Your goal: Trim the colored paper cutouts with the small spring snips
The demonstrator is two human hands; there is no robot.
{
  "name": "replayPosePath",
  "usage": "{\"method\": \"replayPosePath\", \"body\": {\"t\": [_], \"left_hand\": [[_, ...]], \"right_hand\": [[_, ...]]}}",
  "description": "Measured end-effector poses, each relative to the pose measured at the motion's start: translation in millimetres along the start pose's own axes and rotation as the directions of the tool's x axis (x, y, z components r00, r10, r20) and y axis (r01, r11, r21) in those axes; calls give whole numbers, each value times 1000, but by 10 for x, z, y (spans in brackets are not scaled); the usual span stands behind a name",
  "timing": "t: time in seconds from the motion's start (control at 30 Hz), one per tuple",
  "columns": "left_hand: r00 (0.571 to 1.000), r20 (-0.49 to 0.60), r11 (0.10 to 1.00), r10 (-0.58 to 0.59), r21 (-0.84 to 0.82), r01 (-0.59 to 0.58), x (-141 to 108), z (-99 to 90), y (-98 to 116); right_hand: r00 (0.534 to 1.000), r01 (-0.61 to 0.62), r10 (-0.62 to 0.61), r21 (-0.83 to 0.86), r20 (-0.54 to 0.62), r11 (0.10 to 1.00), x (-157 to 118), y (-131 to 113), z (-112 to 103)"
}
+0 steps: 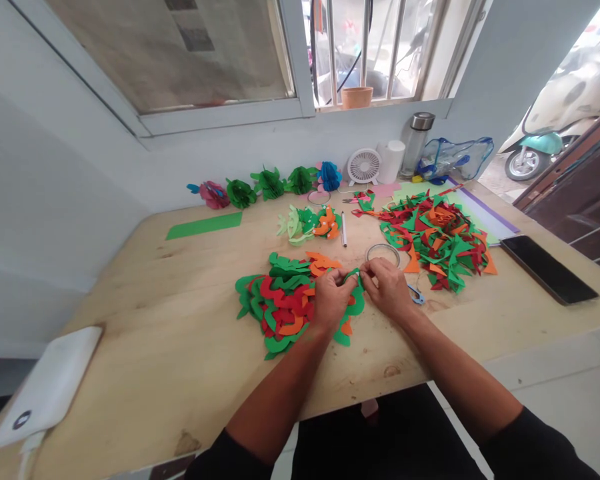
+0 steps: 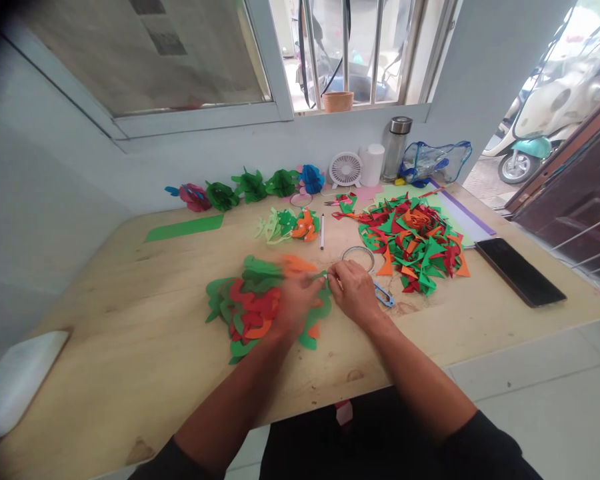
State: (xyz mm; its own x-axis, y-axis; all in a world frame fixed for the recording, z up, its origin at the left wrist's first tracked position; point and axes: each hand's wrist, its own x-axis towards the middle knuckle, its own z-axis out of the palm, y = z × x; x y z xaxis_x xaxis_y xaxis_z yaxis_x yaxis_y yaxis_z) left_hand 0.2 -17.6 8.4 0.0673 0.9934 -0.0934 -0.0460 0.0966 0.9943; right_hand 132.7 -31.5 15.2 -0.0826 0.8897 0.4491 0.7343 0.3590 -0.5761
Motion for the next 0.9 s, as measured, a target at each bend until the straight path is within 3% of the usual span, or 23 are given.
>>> {"method": "replayPosePath", "body": {"t": [0.3, 0.47, 0.57, 0.7, 0.9], "left_hand": [[1000, -2, 998, 23, 50, -23, -13, -15, 22], [1000, -4, 1000, 14, 25, -14, -45, 2, 73], [1000, -10, 1000, -8, -11, 8, -53, 11, 94], [998, -35, 998, -43, -53, 41, -51, 9, 118], [998, -46, 995, -48, -90, 43, -45, 5, 130]], "right_hand": [[997, 71, -72, -107, -10, 992, -7, -3, 9], [988, 39, -67, -196, -137, 980, 0, 64, 5], [977, -50, 13, -169, -211, 984, 9, 111, -9], [962, -182, 163, -68, -221, 981, 26, 112, -52], [861, -344, 411, 251, -299, 905, 71, 119, -162]]}}
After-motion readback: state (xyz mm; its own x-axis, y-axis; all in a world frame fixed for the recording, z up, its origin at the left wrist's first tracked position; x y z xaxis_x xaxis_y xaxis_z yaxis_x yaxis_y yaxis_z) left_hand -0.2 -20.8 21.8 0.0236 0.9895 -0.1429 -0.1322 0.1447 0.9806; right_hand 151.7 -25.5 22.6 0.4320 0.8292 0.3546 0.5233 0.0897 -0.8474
